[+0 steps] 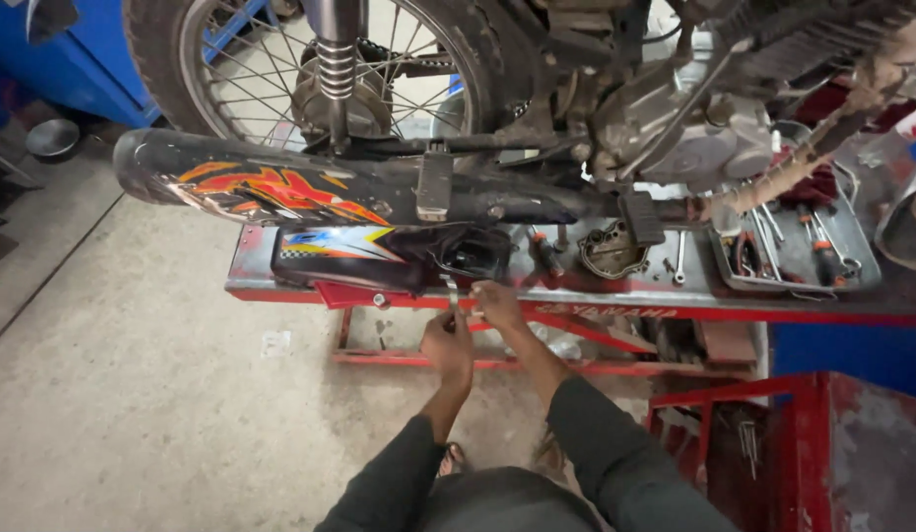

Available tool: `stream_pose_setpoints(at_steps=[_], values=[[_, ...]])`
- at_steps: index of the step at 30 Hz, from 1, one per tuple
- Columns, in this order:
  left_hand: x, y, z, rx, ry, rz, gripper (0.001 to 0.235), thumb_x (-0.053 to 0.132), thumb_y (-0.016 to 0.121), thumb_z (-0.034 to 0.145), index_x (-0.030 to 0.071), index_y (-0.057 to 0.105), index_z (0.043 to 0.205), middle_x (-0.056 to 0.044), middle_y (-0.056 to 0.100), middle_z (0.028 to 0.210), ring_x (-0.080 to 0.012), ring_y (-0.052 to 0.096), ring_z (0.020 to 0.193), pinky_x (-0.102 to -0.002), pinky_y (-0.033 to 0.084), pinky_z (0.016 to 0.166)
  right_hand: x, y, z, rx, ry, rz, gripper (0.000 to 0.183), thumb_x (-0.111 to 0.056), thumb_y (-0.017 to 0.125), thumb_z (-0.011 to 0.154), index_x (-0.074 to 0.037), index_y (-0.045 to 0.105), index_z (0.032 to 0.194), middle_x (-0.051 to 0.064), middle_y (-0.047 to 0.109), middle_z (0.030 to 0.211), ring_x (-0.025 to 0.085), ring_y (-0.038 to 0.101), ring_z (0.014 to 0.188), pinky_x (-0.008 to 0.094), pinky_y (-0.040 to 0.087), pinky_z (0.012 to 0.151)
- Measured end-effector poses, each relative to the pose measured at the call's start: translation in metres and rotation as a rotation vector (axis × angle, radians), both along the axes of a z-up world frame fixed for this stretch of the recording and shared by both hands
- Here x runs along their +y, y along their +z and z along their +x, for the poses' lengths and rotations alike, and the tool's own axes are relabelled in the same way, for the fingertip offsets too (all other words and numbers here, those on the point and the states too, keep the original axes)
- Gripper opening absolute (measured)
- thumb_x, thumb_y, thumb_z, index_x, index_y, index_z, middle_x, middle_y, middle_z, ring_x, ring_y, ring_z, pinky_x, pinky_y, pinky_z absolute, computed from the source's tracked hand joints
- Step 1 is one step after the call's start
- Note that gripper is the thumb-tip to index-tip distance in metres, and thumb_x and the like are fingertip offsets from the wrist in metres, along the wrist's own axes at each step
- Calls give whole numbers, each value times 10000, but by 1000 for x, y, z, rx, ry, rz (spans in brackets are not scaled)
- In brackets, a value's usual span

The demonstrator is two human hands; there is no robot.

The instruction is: The person removes a side panel from a motorcycle using a screwdriver, then uses a wrench to loosen and remove a bolt from the engine area. They proceed to remove a black cover, wipe the engine components with a red cloth, and finally place the removed parts on the workbench.

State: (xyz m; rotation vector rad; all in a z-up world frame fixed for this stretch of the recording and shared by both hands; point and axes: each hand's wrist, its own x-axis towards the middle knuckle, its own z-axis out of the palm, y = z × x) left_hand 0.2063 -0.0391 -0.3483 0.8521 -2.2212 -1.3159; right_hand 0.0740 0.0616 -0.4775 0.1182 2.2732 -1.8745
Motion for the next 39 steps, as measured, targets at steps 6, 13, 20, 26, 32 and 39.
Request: stream_pose_setpoints(at_steps=[6, 13, 20, 26, 32, 39], values=[[-15, -48, -45, -153, -16, -41, 199, 274, 707, 852, 100, 785, 910, -122, 753, 781, -332, 739, 828, -439, 579, 728, -9, 21, -30, 78, 131, 240, 378, -167, 531, 982, 32, 585, 1299, 294, 623, 1164, 367, 717, 834, 388, 639, 547], [-31, -98, -131, -226, 1, 61, 179, 318, 717, 858, 212, 763, 995, -31, 764, 898, -249, 738, 922, -396, 584, 804, -16, 62, -27, -181, 79, 295, 568, -305, 595, 977, -50, 433, 1457, 192, 588, 1313, 251, 737, 900, 317, 672, 607], [8, -14, -84, 115, -148, 100, 140, 176, 684, 857, 95, 750, 951, -146, 752, 855, -348, 722, 877, -447, 573, 783, 9, 105, 10, 280, 19, 282, 270, -253, 572, 1011, -60, 687, 1161, 216, 702, 977, 369, 724, 823, 429, 625, 601], [30, 202, -41, 643, -412, 18, 181, 243, 646, 925, 83, 729, 940, -163, 735, 850, -379, 714, 841, -423, 562, 752, 21, 292, 66, 588, -278, 116, 217, -237, 550, 1022, -82, 699, 1054, 199, 661, 736, 237, 590, 581, 414, 504, 519], [6, 328, -166, 679, -322, -782, 431, 434, 490, 1034, 184, 472, 1384, -100, 630, 573, -317, 635, 487, -458, 478, 452, 30, 390, 62, 865, -320, 24, 266, -302, 546, 1024, -69, 665, 1070, 44, 689, 794, 103, 580, 686, 273, 456, 617], [-12, 393, -271, 398, -465, -1188, 265, 326, 487, 978, 135, 661, 1035, -149, 707, 884, -447, 703, 786, -574, 553, 601, 39, 373, 64, 791, -303, -72, 151, -204, 585, 1004, -88, 679, 1026, 29, 662, 729, 72, 572, 637, 221, 455, 573]])
